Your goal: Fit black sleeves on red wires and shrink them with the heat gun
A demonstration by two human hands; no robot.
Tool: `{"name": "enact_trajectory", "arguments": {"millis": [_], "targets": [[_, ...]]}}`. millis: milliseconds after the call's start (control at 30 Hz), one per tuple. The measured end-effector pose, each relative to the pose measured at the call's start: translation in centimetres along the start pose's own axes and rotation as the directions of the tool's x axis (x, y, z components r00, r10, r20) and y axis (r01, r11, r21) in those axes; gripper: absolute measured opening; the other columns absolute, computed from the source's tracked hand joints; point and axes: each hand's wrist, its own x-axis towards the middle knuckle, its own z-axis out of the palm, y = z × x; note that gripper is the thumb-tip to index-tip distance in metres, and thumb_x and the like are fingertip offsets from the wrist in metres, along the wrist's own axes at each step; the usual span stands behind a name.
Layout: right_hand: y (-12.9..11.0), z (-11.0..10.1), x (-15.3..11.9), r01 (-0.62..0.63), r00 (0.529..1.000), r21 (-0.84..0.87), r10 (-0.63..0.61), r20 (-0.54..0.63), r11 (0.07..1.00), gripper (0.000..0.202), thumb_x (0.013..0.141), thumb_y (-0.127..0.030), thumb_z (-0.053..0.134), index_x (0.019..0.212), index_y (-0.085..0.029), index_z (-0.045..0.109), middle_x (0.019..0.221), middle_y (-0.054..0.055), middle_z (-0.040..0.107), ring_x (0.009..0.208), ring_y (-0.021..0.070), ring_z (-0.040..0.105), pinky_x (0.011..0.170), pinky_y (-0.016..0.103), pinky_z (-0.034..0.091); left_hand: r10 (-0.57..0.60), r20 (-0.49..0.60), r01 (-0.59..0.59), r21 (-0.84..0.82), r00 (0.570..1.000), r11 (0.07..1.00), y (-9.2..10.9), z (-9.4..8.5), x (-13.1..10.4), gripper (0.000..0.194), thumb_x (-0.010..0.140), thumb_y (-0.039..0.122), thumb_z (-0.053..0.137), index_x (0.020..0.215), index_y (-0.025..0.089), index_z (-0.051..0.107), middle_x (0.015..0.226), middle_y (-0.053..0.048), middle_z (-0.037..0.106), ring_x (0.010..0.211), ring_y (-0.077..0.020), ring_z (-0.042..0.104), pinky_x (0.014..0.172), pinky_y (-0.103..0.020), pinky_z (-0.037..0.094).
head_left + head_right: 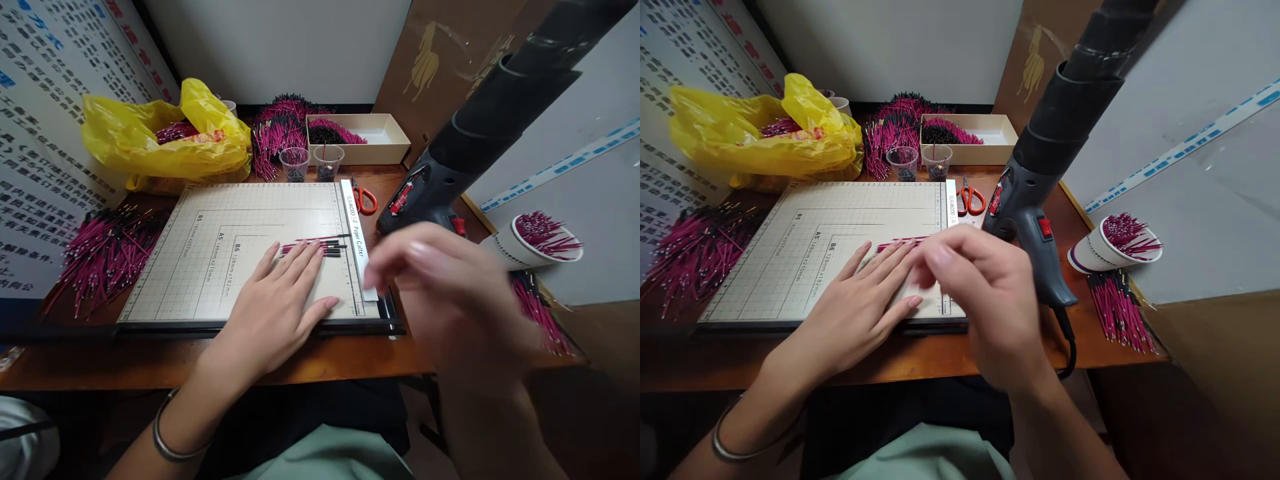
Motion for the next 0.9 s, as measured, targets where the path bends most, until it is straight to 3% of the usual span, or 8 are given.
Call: {"name": "enact_trajectory", "arguments": {"millis": [67, 167, 300, 400, 500, 600, 700, 900], "targets": [[1.8, 0.6, 1.5, -0.110, 0.991, 0.023, 0.112, -0.078, 0.994, 0.022, 0.095, -0.042, 0.057, 0.091, -0.023, 0.068, 0.094, 0.004, 0.076, 0.080, 0.0171, 0.070, 0.073, 0.032, 0.061, -0.003, 0.004, 0.003, 0.006, 1.000, 1.000, -0.4, -0.2, -0.4, 0.070, 0.112, 0.051, 0.012, 0.159, 0.009, 0.041, 0.165, -0.009, 0.043, 0.153, -0.0272, 0.045, 0.128, -0.057, 0.036], [4.4, 1.3, 2.0, -0.177, 0.976, -0.077, 0.165, -0.145, 0.981, 0.034, 0.091, -0.040, 0.059, 0.118, -0.021, 0.067, 0.128, 0.011, 0.072, 0.119, 0.0258, 0.066, 0.106, 0.048, 0.054, -0.006, 0.008, 0.006, -0.010, 1.000, 1.000, -0.5, -0.3, -0.5, 0.069, 0.112, 0.051, 0.014, 0.159, 0.008, 0.041, 0.166, -0.009, 0.041, 0.154, -0.0272, 0.043, 0.129, -0.058, 0.034], [5.3, 1.4, 1.6, -0.216, 0.976, -0.099, 0.214, -0.028, 0.971, 0.053, 0.092, -0.036, 0.051, 0.143, -0.020, 0.053, 0.162, 0.012, 0.047, 0.152, 0.0260, 0.042, 0.128, 0.052, 0.035, -0.023, -0.008, 0.023, -0.018, 1.000, 1.000, -0.2, -0.3, -0.3, 0.068, 0.112, 0.049, 0.014, 0.158, 0.007, 0.042, 0.165, -0.010, 0.042, 0.155, -0.0284, 0.042, 0.129, -0.059, 0.033], [5.0, 1.3, 1.6, -0.284, 0.956, -0.100, 0.290, 0.052, 0.954, 0.057, 0.092, -0.035, 0.048, 0.147, -0.019, 0.048, 0.164, 0.011, 0.044, 0.155, 0.0257, 0.039, 0.130, 0.052, 0.031, -0.029, -0.026, 0.029, -0.010, 0.999, 1.000, -0.1, -0.4, -0.1, 0.069, 0.112, 0.049, 0.013, 0.157, 0.007, 0.044, 0.164, -0.011, 0.044, 0.153, -0.0293, 0.044, 0.128, -0.059, 0.035], [4.8, 1.5, 1.7, -0.239, 0.970, -0.214, 0.242, -0.016, 0.947, 0.044, 0.092, -0.034, 0.048, 0.133, -0.019, 0.058, 0.158, 0.012, 0.052, 0.155, 0.0273, 0.039, 0.130, 0.053, 0.031, -0.054, -0.053, 0.054, 0.000, 0.997, 0.999, -0.2, -0.4, 0.3, 0.071, 0.112, 0.049, 0.012, 0.157, 0.005, 0.043, 0.163, -0.013, 0.045, 0.152, -0.0307, 0.046, 0.127, -0.060, 0.036], [4.9, 1.8, 1.7, -0.178, 0.984, -0.248, 0.180, -0.015, 0.952, 0.032, 0.091, -0.028, 0.046, 0.120, -0.021, 0.057, 0.143, 0.014, 0.063, 0.143, 0.0280, 0.053, 0.122, 0.051, 0.042, -0.062, -0.047, 0.061, -0.013, 0.997, 0.998, -0.1, -0.4, 0.9, 0.070, 0.112, 0.049, 0.012, 0.157, 0.006, 0.044, 0.163, -0.014, 0.045, 0.153, -0.0305, 0.045, 0.128, -0.060, 0.035], [5.0, 2.0, 1.7, -0.155, 0.986, -0.243, 0.164, 0.018, 0.958, 0.036, 0.089, -0.023, 0.043, 0.124, -0.020, 0.052, 0.132, 0.015, 0.068, 0.125, 0.0266, 0.065, 0.111, 0.048, 0.052, -0.044, -0.023, 0.043, -0.039, 0.999, 0.998, 0.4, -0.5, 1.5, 0.067, 0.112, 0.048, 0.014, 0.155, 0.009, 0.049, 0.163, -0.013, 0.045, 0.154, -0.0294, 0.043, 0.130, -0.059, 0.033], [4.1, 1.8, 0.4, -0.112, 0.992, -0.428, 0.126, 0.005, 0.897, 0.041, 0.094, -0.032, 0.041, 0.121, -0.015, 0.068, 0.148, 0.019, 0.061, 0.148, 0.0320, 0.050, 0.122, 0.055, 0.043, -0.111, -0.049, 0.110, -0.011, 0.993, 0.994, 0.2, -0.4, 1.0, 0.067, 0.112, 0.046, 0.017, 0.156, 0.006, 0.047, 0.163, -0.013, 0.045, 0.152, -0.0350, 0.045, 0.126, -0.065, 0.037]]}}
